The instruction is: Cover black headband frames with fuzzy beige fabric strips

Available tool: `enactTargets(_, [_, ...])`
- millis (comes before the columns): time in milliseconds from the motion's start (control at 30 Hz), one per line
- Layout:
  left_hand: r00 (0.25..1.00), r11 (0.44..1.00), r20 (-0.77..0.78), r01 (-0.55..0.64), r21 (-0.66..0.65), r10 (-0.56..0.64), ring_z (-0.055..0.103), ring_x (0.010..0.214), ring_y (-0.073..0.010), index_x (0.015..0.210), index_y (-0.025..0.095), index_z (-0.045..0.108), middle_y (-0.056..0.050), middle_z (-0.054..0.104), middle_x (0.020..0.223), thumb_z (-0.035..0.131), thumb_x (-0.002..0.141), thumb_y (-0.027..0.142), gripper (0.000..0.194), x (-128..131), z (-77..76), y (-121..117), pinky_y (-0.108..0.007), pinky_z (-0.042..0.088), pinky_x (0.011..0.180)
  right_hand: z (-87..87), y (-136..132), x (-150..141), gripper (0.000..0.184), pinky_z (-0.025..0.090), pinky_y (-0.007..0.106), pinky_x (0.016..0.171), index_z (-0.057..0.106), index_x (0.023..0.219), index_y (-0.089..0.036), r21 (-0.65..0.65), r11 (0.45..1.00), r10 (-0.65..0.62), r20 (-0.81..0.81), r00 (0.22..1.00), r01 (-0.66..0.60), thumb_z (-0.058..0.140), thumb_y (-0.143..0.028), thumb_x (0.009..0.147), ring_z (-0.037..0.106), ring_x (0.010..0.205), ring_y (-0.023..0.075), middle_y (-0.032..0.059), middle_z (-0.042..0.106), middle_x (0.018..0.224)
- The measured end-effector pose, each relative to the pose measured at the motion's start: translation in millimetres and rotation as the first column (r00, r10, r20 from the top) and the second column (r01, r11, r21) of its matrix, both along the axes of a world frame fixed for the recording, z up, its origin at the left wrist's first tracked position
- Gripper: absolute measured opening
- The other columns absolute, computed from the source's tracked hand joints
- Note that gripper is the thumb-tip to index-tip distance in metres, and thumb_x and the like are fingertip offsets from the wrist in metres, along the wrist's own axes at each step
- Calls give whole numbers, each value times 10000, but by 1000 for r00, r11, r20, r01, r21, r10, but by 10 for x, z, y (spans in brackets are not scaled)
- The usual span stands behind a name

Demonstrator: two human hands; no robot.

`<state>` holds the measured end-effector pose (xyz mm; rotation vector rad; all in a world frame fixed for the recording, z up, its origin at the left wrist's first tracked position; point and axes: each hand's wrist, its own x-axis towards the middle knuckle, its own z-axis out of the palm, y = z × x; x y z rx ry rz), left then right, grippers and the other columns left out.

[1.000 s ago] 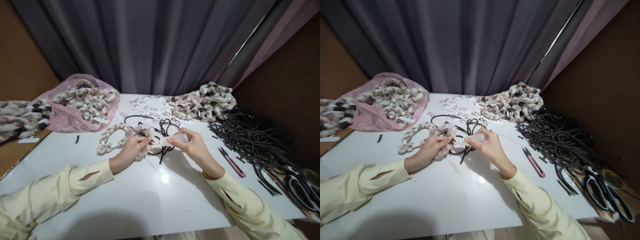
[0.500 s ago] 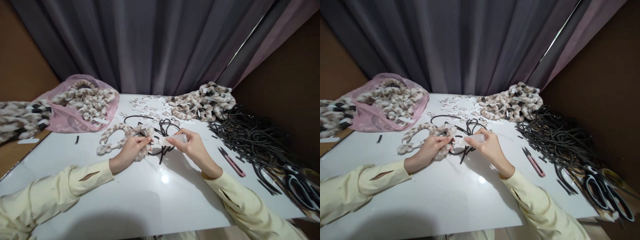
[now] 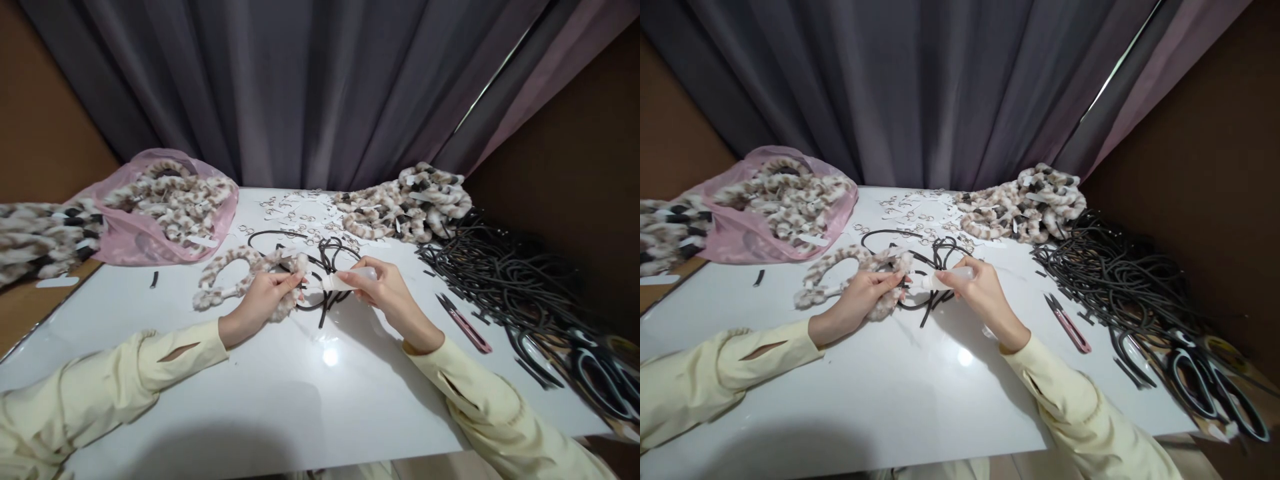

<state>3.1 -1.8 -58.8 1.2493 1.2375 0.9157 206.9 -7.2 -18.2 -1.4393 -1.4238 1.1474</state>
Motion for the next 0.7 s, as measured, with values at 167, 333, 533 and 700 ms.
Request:
enactTargets(167, [1000, 1000, 24, -2, -11, 2, 435, 444, -87, 636, 108, 661, -45, 594, 559, 625, 680, 593, 488, -11, -23, 11, -207, 295, 425, -7, 0, -1, 329, 164, 208, 395, 489, 637, -181, -63, 998, -13, -122, 992, 6, 716, -416, 669, 267, 377, 46, -82, 359, 409])
enactTargets(333, [999, 1000, 36, -2, -27, 3, 444, 449, -85, 639, 109, 667, -50, 603, 574, 629, 686, 585, 480, -15, -24, 10, -201, 301, 417, -4, 14, 3, 329, 160, 197, 394, 472, 624, -184, -61, 998, -44, -143, 989, 35, 726, -388, 673, 264, 378, 43, -94, 310, 400])
enactTargets(533, [1000, 1000, 28, -4, -23, 5, 427, 436, -74, 623, 109, 662, -30, 576, 539, 626, 685, 588, 484, -11, -16, 8, -193, 281, 414, 8, -1, -1, 346, 145, 194, 395, 437, 611, -186, -43, 999, -26, -227, 973, 16, 729, -360, 679, 232, 381, 35, -103, 280, 411])
enactTargets(700, [1000, 999, 18, 1, -47, 0, 390, 399, -72, 619, 105, 655, -10, 524, 481, 620, 682, 601, 501, -9, -4, 2, -198, 243, 390, -26, -20, -33, 328, 155, 198, 401, 474, 629, -182, -62, 998, 9, -161, 987, -20, 716, -394, 689, 262, 384, 42, -94, 308, 407])
